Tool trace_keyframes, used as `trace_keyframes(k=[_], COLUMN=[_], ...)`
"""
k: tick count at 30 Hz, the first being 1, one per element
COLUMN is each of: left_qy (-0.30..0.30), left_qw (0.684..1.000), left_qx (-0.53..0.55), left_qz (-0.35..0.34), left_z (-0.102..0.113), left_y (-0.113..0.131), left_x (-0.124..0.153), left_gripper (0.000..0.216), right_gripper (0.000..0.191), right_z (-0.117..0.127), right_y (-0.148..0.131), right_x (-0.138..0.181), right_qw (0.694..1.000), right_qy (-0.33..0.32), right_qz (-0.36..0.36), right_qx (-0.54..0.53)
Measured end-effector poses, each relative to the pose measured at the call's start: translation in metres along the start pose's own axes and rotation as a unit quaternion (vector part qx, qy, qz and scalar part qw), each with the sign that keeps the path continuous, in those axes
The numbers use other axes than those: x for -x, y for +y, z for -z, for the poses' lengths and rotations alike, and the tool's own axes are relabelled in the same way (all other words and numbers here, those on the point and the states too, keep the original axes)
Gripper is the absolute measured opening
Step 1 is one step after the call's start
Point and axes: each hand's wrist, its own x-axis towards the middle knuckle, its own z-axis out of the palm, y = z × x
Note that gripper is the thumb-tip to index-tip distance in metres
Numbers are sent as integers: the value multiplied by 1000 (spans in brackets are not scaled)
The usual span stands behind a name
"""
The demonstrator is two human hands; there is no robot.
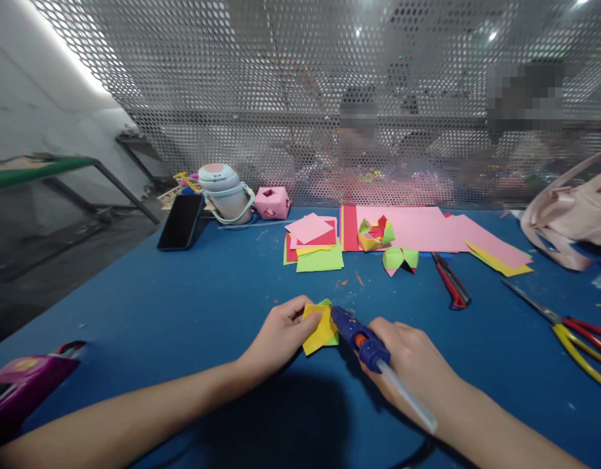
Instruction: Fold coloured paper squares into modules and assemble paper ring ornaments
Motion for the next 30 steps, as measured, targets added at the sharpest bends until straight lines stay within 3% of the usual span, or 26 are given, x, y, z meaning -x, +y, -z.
trace_keyframes(k=[6,11,17,22,27,30], left_qy=[-1,10,22,19,9,1], left_qw=[999,999,995,989,995,997], left_qx=[37,39,89,131,90,65], left_qz=[13,16,50,71,51,34], left_z=[-1,0,1,0,-2,-3], left_y=[3,4,7,8,4,3], left_x=[1,0,0,-1,0,1], left_gripper=[25,23,22,23,23,23], right_gripper=[14,13,19,18,18,13], right_z=[-1,-1,-9,-4,-1,-9], right_y=[2,1,14,14,-1,2], right_x=[1,1,0,-5,-2,1], right_qw=[1000,999,983,974,992,996], right_qy=[8,13,101,84,42,49], right_qz=[27,2,-97,-129,-51,-7], right_qx=[5,-38,-122,-165,-111,-69])
